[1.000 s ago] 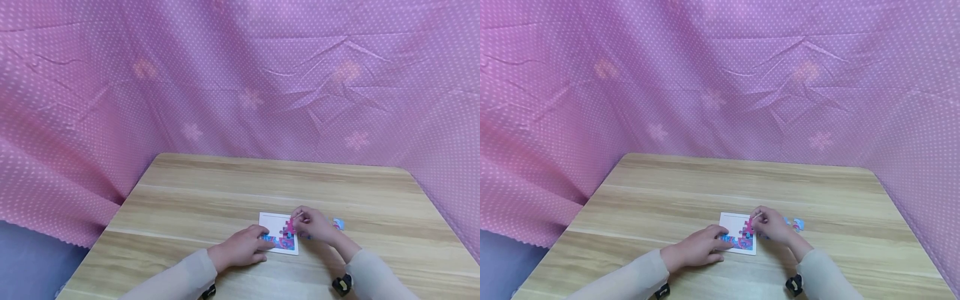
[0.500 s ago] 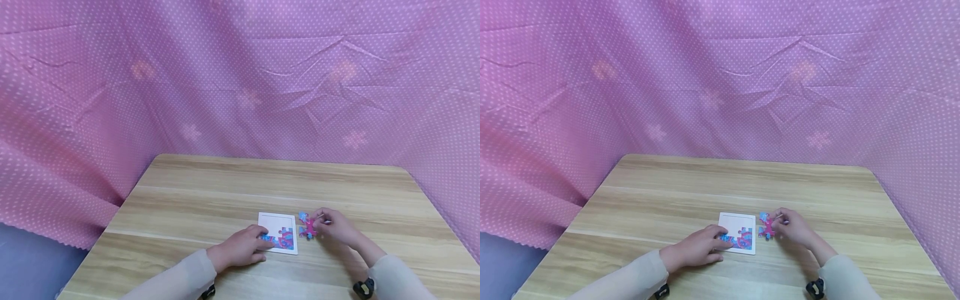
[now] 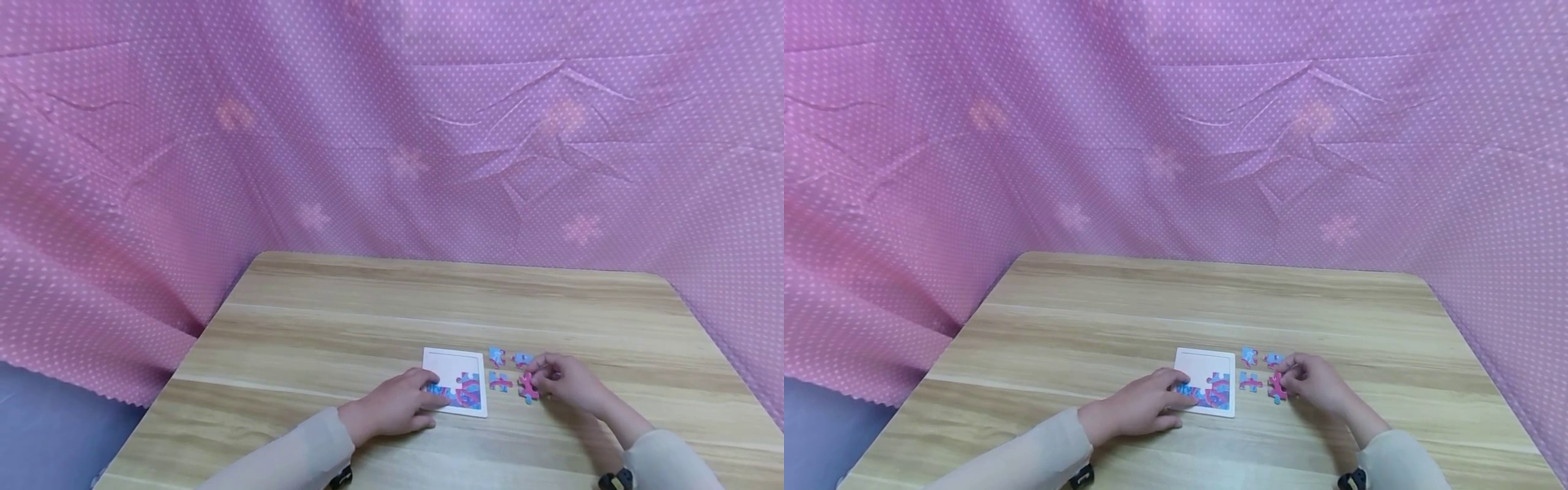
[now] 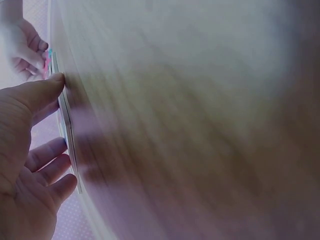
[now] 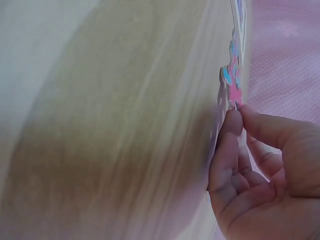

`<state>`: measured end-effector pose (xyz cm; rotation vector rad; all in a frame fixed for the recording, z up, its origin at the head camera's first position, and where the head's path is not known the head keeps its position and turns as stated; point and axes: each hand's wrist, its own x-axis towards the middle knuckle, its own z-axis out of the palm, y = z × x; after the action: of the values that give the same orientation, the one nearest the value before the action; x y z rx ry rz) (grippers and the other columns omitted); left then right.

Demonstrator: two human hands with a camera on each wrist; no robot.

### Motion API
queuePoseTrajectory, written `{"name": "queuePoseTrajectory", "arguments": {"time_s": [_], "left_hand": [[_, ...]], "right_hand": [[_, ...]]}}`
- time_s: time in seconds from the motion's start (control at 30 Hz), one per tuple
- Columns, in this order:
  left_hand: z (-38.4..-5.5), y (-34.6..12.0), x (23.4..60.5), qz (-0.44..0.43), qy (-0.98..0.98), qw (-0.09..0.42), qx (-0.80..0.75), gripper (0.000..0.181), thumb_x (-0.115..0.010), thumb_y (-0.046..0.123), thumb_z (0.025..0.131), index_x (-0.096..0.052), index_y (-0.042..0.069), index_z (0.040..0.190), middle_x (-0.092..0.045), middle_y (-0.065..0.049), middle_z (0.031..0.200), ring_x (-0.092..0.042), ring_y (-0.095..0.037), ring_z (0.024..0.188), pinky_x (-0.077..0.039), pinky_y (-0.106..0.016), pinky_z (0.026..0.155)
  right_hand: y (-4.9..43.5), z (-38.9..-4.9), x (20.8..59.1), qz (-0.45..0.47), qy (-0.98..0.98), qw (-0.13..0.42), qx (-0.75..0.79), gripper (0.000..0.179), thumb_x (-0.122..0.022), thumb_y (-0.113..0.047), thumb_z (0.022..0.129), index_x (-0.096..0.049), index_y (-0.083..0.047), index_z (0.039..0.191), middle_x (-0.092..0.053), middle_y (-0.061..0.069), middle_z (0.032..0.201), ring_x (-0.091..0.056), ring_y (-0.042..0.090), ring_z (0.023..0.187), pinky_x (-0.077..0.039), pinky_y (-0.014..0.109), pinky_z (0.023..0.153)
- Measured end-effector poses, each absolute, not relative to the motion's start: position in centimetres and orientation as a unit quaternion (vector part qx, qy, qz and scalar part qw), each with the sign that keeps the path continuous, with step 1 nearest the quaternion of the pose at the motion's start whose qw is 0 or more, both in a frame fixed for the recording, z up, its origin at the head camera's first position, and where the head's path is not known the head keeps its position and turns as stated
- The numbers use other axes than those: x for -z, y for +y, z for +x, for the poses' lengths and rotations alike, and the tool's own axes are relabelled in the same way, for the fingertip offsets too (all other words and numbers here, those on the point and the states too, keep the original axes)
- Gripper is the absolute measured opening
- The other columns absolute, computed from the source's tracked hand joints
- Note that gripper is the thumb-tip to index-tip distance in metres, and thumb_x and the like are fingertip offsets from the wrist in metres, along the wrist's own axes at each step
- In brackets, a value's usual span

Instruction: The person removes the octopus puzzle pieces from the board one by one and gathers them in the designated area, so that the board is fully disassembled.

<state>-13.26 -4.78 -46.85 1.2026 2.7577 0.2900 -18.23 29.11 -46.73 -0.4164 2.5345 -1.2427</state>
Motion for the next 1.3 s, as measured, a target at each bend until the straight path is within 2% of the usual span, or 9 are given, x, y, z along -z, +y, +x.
{"name": "queuePoseTrajectory", "arguments": {"time_s": [0.2, 0.43, 0.7, 0.9, 1.0, 1.3], "left_hand": [[-13.3, -4.8, 46.8, 0.396, 0.911, 0.071, -0.094, 0.042, -0.058, 0.039, 0.094, -0.055, 0.031, 0.135, -0.044, -0.005, 0.141, -0.039, -0.018, 0.13, -0.034, -0.033, 0.106], [-13.3, -4.8, 47.0, 0.403, 0.908, 0.064, -0.092, 0.042, -0.059, 0.039, 0.094, -0.055, 0.031, 0.135, -0.045, -0.005, 0.14, -0.04, -0.019, 0.129, -0.034, -0.033, 0.106], [-13.2, -4.2, 46.9, 0.417, 0.904, 0.039, -0.083, 0.042, -0.06, 0.04, 0.093, -0.058, 0.029, 0.133, -0.047, -0.006, 0.139, -0.041, -0.018, 0.128, -0.035, -0.032, 0.105], [-13.1, -3.3, 46.9, 0.428, 0.901, 0.019, -0.072, 0.043, -0.06, 0.041, 0.092, -0.058, 0.029, 0.133, -0.048, -0.01, 0.137, -0.043, -0.021, 0.126, -0.036, -0.032, 0.104], [-13.0, -3.0, 47.0, 0.435, 0.898, 0.005, -0.067, 0.044, -0.061, 0.042, 0.091, -0.058, 0.029, 0.133, -0.049, -0.012, 0.135, -0.044, -0.021, 0.125, -0.036, -0.031, 0.103], [-12.9, -2.5, 47.1, 0.447, 0.893, -0.003, -0.049, 0.045, -0.06, 0.043, 0.092, -0.057, 0.03, 0.134, -0.048, -0.013, 0.135, -0.043, -0.022, 0.126, -0.035, -0.031, 0.105]], "right_hand": [[28.7, -18.2, 46.9, -0.15, 0.908, 0.105, 0.377, 0.014, -0.067, -0.001, 0.083, -0.065, -0.005, 0.096, -0.061, -0.001, 0.078, -0.057, 0.016, 0.073, -0.051, 0.025, 0.06], [28.4, -18.0, 46.6, -0.144, 0.92, 0.085, 0.355, 0.013, -0.07, -0.005, 0.082, -0.065, -0.008, 0.094, -0.061, -0.003, 0.078, -0.056, 0.015, 0.074, -0.049, 0.025, 0.062], [26.6, -18.3, 46.0, -0.145, 0.913, 0.087, 0.371, 0.015, -0.07, -0.009, 0.085, -0.067, -0.008, 0.1, -0.064, -0.004, 0.084, -0.06, 0.014, 0.081, -0.052, 0.028, 0.071], [24.7, -18.5, 46.3, -0.173, 0.891, 0.098, 0.408, 0.016, -0.07, -0.009, 0.086, -0.066, -0.007, 0.101, -0.063, -0.002, 0.085, -0.06, 0.015, 0.076, -0.052, 0.027, 0.063], [23.7, -18.7, 46.4, -0.194, 0.882, 0.099, 0.418, 0.015, -0.069, -0.009, 0.087, -0.065, -0.007, 0.101, -0.064, -0.002, 0.086, -0.061, 0.015, 0.076, -0.052, 0.025, 0.064], [21.4, -18.9, 46.5, -0.228, 0.885, 0.109, 0.391, 0.015, -0.069, -0.008, 0.086, -0.067, -0.013, 0.1, -0.064, -0.005, 0.09, -0.058, 0.013, 0.084, -0.05, 0.028, 0.075]]}}
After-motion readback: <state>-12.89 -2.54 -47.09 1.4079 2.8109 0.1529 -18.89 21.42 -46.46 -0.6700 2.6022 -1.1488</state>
